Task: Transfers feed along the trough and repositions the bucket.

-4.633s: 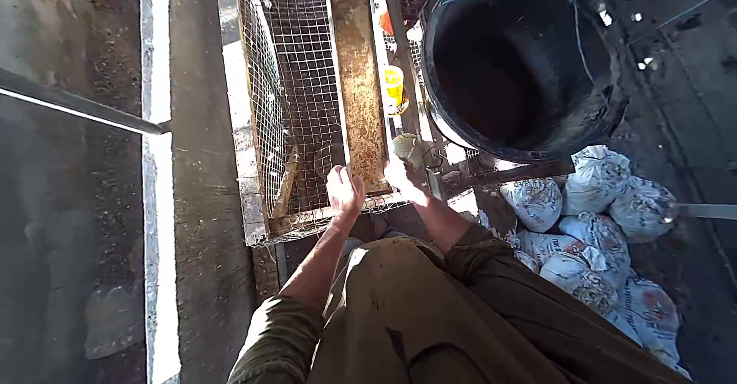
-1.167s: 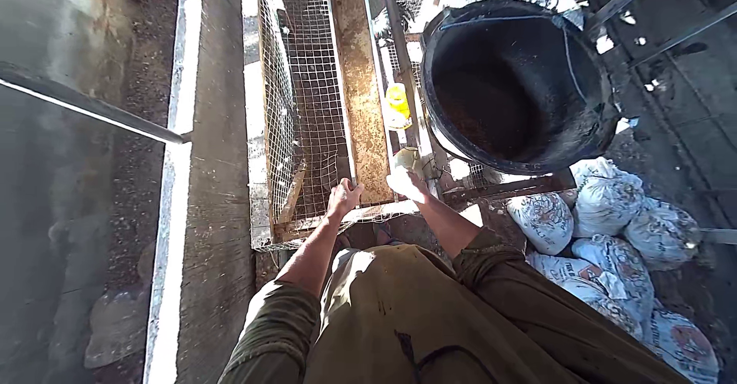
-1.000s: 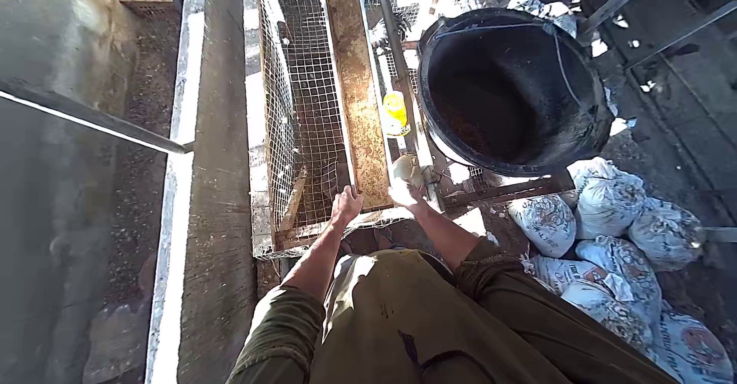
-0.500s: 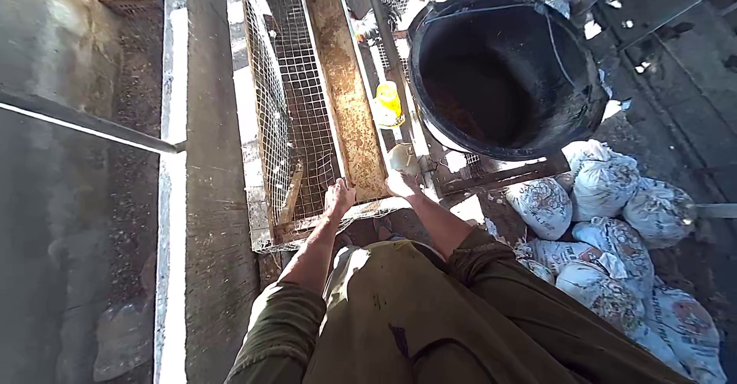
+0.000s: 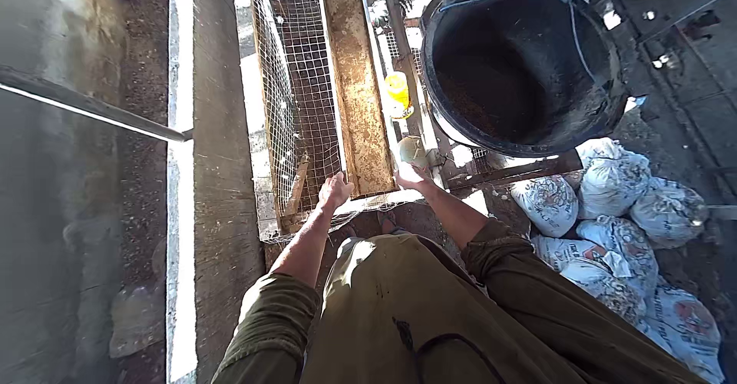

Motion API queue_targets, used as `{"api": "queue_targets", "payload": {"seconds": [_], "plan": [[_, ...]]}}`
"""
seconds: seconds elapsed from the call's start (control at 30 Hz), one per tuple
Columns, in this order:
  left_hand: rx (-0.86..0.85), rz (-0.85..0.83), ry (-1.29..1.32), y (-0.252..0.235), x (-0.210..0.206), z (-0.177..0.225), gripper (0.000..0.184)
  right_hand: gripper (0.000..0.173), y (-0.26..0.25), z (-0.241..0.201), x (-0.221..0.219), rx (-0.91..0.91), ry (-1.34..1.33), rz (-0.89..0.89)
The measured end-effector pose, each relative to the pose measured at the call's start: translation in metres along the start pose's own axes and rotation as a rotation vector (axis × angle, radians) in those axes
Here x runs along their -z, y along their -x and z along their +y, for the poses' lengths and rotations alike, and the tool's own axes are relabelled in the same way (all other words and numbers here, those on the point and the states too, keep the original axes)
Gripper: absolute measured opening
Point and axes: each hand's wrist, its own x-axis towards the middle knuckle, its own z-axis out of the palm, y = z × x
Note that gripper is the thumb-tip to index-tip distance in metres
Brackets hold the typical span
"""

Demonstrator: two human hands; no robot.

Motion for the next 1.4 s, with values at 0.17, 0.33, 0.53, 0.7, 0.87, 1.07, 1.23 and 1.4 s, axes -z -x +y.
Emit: {"api": "queue_targets", "payload": {"seconds": [0.17,0.33,0.53,0.7,0.87,1.07,1.23,1.4], "plan": [[-0.016,-0.006,0.011,-0.002,-0.001,-0.002,0.037,0.039,-0.009,0.006,-0.004,0.014,-0.009,0.003],[-0.037,-0.002,0.026,-0.001,-0.010,0.009,0.037,0.042,0.006,0.000,-0.008,0.011,-0.020,0.062],[-0.047,-0.006,-0.013,0.009,-0.003,0.019,0.035,0.040,0.007,-0.003,-0.007,-0.015,-0.014,0.054],[-0.026,-0.040,-0.029,0.004,-0.006,0.019,0.037,0.041,0.002,0.001,-0.012,-0.013,-0.034,0.071],[-0.016,-0.057,-0.024,0.001,-0.007,0.020,0.040,0.043,0.003,0.004,-0.012,-0.011,-0.075,0.091],[0.007,-0.022,-0.002,0.001,-0.013,0.019,0.044,0.045,0.008,0.006,-0.013,-0.024,-0.076,0.093],[0.021,-0.010,-0.009,0.005,-0.007,0.023,0.045,0.043,0.013,0.009,-0.014,0.029,-0.133,0.172],[-0.006,-0.010,0.002,0.002,-0.005,0.019,0.045,0.040,0.021,0.011,-0.016,0.100,-0.179,0.271]]}}
